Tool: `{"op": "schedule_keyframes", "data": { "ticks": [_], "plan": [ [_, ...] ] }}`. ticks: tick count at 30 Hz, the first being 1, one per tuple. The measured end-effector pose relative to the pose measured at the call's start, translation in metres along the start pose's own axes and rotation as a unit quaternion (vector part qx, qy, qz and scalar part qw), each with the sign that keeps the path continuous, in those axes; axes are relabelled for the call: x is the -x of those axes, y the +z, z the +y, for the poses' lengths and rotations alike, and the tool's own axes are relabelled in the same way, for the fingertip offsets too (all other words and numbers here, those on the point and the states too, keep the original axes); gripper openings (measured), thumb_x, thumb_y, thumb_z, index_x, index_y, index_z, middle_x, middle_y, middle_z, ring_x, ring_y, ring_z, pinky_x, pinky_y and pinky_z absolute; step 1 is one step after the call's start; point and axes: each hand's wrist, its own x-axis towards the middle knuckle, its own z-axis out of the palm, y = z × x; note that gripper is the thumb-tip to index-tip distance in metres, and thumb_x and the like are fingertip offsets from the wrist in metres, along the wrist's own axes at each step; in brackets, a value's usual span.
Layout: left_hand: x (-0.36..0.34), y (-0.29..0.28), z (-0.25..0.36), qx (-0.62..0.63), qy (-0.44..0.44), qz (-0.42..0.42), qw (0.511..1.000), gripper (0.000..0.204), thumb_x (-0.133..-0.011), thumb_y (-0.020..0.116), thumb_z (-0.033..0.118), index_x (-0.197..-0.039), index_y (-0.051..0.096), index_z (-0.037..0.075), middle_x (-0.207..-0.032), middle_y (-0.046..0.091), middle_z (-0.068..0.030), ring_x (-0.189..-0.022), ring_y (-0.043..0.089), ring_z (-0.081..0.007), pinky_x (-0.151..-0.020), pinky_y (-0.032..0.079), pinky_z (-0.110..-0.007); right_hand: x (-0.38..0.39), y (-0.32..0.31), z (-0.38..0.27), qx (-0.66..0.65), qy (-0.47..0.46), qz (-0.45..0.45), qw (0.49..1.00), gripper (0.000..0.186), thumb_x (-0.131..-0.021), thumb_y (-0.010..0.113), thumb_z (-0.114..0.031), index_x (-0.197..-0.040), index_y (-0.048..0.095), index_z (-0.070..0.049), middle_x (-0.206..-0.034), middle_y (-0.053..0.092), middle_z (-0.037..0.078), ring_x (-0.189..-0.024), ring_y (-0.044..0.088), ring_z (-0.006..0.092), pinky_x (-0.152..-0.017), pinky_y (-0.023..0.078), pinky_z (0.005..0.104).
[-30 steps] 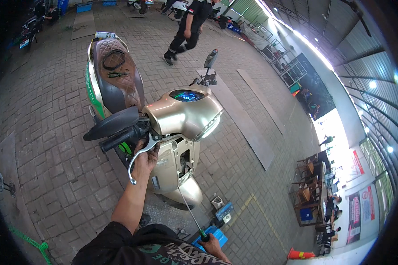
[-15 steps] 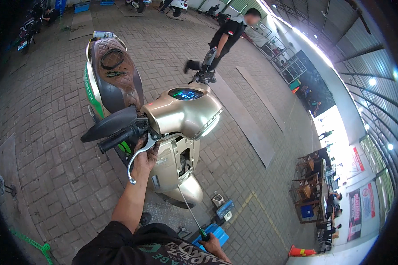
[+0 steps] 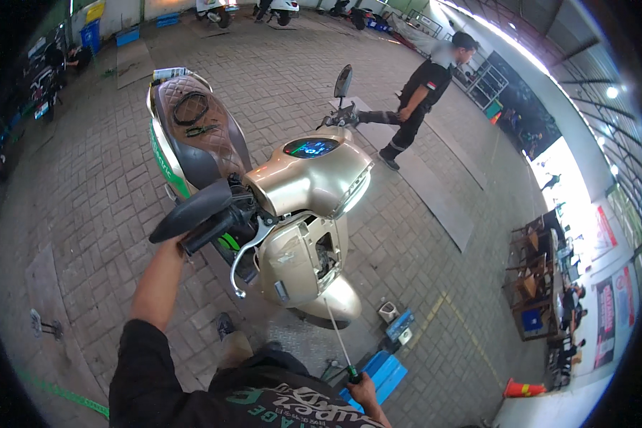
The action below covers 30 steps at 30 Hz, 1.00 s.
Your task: The person disassembles a scooter's handlebar using a screwdriver and pliers. They remove screws from the housing, detach a side mirror, and use pliers to grip and pull components inside the handlebar mechanism.
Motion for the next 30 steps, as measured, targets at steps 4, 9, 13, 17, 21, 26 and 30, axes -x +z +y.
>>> {"op": "schedule_keyframes", "data": {
  "ticks": [4,9,13,17,21,26,30],
  "plan": [
    [-0.011,0.025,0.029,-0.196,-0.152,-0.076,0.966,0.051,-0.086,0.05,0.05,-0.101,0.059,0.003,-0.083,0.06,-0.0065,-0.075,0.055,-0.0168,-0.067,0.047,-0.031,0.014,0.015,-0.052,-0.052,0.042,0.047,0.997,0.041,-0.064,0.074,-0.022,-0.089,0.053,0.003,-0.079,0.061,0.018,-0.074,0.06,0.0331,-0.065,0.046,0.0391],
    [-0.053,0.008,0.008,-0.351,-0.126,-0.148,0.916,0.061,-0.085,0.049,0.057,-0.102,0.06,-0.001,-0.086,0.061,-0.0074,-0.081,0.056,-0.0167,-0.072,0.047,-0.03,-0.001,0.122,-0.01,-0.239,0.098,0.128,0.958,0.038,-0.064,0.075,-0.016,-0.089,0.053,0.004,-0.076,0.06,0.014,-0.069,0.058,0.0254,-0.061,0.046,0.0365],
    [-0.062,0.013,0.027,-0.595,-0.094,-0.242,0.76,0.059,-0.086,0.049,0.053,-0.092,0.062,-0.004,-0.079,0.057,-0.0049,-0.074,0.049,-0.0141,-0.069,0.043,-0.028,0.025,0.164,-0.103,-0.331,0.177,0.135,0.917,0.036,-0.066,0.074,-0.013,-0.088,0.05,0.002,-0.071,0.056,0.012,-0.06,0.057,0.0208,-0.052,0.046,0.0354],
    [-0.062,0.007,0.009,-0.557,-0.089,-0.217,0.797,0.046,-0.084,0.058,0.045,-0.092,0.063,0.0,-0.08,0.059,-0.0027,-0.072,0.05,-0.0105,-0.064,0.042,-0.028,0.058,0.206,-0.179,-0.414,0.205,0.224,0.858,0.036,-0.069,0.071,-0.008,-0.094,0.046,0.0,-0.068,0.051,0.007,-0.05,0.051,0.0143,-0.043,0.041,0.031],
    [-0.051,0.012,0.013,-0.369,-0.114,-0.271,0.882,0.03,-0.088,0.057,0.032,-0.092,0.058,0.002,-0.079,0.054,0.0018,-0.072,0.048,-0.0083,-0.067,0.041,-0.023,0.067,0.213,-0.218,-0.448,0.121,0.489,0.738,0.044,-0.076,0.065,-0.009,-0.114,0.043,-0.003,-0.067,0.046,0.003,-0.05,0.045,0.012,-0.042,0.037,0.0293],
    [-0.051,0.004,0.012,-0.407,-0.066,-0.269,0.871,0.032,-0.087,0.059,0.032,-0.097,0.06,0.001,-0.087,0.059,-0.0008,-0.08,0.051,-0.0092,-0.074,0.042,-0.024,0.075,0.106,-0.305,-0.564,0.043,0.55,0.614,0.032,-0.082,0.06,-0.008,-0.11,0.044,-0.003,-0.075,0.049,0.002,-0.06,0.048,0.0109,-0.052,0.04,0.0244],
    [-0.057,0.001,0.011,-0.364,-0.071,-0.308,0.876,0.034,-0.087,0.06,0.031,-0.102,0.061,0.001,-0.094,0.062,-0.0034,-0.088,0.053,-0.0101,-0.079,0.043,-0.025,0.072,0.041,-0.374,-0.532,-0.084,0.455,0.709,0.033,-0.076,0.061,-0.001,-0.106,0.049,-0.002,-0.089,0.057,0.006,-0.078,0.057,0.0149,-0.067,0.046,0.0257]
  ]
}}
